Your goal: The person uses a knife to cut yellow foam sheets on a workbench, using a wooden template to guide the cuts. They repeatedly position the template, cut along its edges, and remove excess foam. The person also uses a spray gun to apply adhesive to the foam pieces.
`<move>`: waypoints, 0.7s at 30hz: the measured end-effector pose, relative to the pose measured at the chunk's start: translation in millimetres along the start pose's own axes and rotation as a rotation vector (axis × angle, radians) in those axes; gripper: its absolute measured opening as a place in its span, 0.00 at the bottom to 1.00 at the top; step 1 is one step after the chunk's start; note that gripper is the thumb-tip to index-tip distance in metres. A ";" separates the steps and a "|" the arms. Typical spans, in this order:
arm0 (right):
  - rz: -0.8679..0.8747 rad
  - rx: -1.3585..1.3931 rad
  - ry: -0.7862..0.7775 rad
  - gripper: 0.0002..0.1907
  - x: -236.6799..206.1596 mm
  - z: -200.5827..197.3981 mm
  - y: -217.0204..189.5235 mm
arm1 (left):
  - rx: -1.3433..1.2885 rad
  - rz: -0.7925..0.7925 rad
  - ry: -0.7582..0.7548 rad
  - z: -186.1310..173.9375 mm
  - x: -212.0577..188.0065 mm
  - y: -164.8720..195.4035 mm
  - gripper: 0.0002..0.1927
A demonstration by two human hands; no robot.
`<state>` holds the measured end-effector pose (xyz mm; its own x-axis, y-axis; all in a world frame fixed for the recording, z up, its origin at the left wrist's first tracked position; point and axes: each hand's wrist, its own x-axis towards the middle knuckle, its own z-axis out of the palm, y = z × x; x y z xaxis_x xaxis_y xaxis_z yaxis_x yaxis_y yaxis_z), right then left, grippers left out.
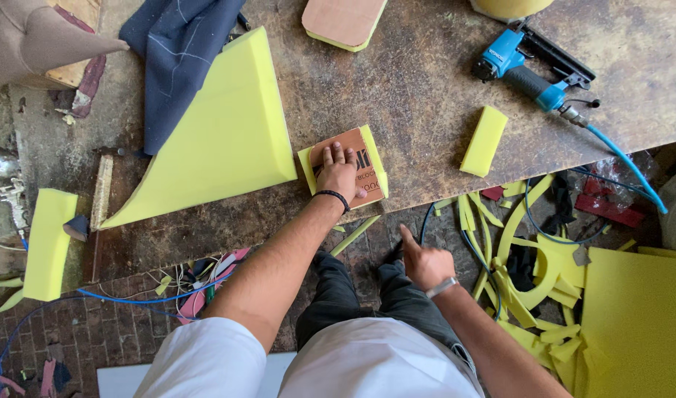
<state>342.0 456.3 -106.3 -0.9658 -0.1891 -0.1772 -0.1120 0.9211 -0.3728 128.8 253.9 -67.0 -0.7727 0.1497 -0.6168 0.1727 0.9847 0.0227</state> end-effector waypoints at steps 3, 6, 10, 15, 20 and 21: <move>0.072 0.033 -0.115 0.30 57.7 20.4 -1.0 | 0.064 0.005 -0.001 1.2 4.5 -0.1 0.65; -0.028 -0.027 0.119 0.30 36.7 31.8 -2.8 | 0.065 0.007 -0.004 3.0 8.3 -2.0 0.65; 0.016 -0.052 0.082 0.32 -33.8 21.8 12.3 | 0.037 0.014 0.017 3.6 4.2 -3.7 0.66; 0.186 0.024 0.207 0.31 -13.6 -2.5 30.5 | -0.285 -0.245 0.139 -18.6 -3.1 12.9 0.63; 0.458 0.152 0.401 0.27 -5.3 -31.6 49.5 | -0.271 -0.308 0.086 -40.0 -20.2 41.3 0.67; 0.520 0.211 0.436 0.27 -12.9 -36.1 52.3 | -0.209 -0.201 0.045 -40.4 -25.7 45.1 0.66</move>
<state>340.2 519.2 -90.6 -0.8923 0.4512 -0.0164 0.3943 0.7610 -0.5152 131.8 298.1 -18.3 -0.8060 -0.0515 -0.5897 -0.1129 0.9913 0.0678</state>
